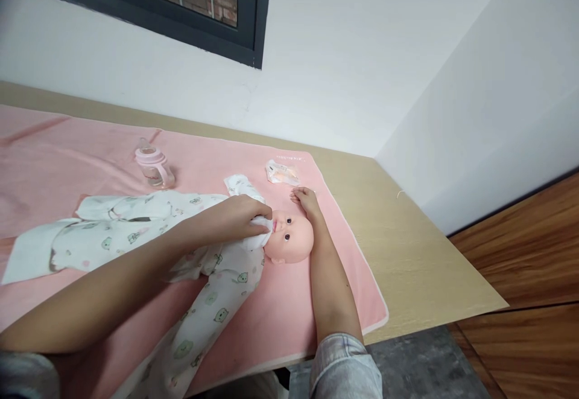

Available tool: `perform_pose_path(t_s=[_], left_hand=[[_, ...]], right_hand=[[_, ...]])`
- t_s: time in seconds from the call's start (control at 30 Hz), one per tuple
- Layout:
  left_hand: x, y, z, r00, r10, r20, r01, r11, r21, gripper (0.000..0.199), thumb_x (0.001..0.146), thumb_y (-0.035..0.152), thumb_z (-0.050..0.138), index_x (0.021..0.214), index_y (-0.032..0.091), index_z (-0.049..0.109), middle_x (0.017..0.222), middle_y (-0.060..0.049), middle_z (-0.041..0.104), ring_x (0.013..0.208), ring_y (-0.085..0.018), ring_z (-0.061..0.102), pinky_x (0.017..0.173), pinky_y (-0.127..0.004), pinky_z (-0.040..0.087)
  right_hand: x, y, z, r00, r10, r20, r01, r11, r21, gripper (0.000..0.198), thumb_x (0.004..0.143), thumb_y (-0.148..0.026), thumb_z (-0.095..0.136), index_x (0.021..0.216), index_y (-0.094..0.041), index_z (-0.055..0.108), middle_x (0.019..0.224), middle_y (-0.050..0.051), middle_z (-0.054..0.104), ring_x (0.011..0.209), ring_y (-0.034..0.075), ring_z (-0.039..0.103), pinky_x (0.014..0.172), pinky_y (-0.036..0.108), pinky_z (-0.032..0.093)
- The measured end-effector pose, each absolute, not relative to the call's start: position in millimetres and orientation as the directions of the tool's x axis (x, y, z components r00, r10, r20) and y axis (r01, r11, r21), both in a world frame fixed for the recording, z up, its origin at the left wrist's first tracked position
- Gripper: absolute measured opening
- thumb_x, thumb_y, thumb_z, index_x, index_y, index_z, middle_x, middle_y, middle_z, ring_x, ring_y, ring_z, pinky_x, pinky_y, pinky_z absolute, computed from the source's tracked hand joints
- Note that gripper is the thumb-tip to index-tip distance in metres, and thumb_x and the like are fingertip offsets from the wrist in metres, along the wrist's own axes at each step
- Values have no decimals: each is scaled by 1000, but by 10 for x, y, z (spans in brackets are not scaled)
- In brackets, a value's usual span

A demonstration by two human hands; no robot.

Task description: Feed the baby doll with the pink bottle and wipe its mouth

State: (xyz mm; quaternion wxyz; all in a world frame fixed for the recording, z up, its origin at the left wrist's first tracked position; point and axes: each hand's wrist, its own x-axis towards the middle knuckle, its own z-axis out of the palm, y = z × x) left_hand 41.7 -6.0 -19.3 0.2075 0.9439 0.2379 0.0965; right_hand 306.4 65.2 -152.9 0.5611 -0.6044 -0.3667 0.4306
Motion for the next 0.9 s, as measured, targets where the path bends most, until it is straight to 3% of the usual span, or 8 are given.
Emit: perform_pose_path(t_s=[0.43, 0.73, 0.9], left_hand=[[393, -38, -171, 835, 542, 91, 440, -758, 482, 12, 76, 18, 49, 64, 20, 48, 60, 1, 53, 57, -17, 48, 52, -30, 27], [410, 8, -230, 826, 546, 140, 443, -783, 436, 14, 78, 19, 48, 64, 19, 48, 60, 0, 57, 58, -17, 51, 53, -30, 28], [414, 42, -270, 820, 543, 180, 424, -788, 445, 18, 80, 19, 48, 84, 19, 65, 82, -3, 70, 77, -21, 62, 63, -28, 37]], right_hand=[[3050, 635, -1500, 364, 924, -120, -46, -111, -993, 12, 87, -8, 56, 81, -14, 65, 75, 3, 71, 65, 8, 64, 74, 19, 56], [3054, 626, -1504, 357, 928, -106, -41, -98, -994, 10, 87, -9, 58, 81, -13, 65, 76, 3, 71, 66, 8, 65, 75, 19, 57], [3056, 630, -1505, 362, 926, -109, -41, -101, -994, 10, 87, -10, 57, 82, -14, 65, 74, 3, 70, 66, 8, 65, 76, 20, 57]])
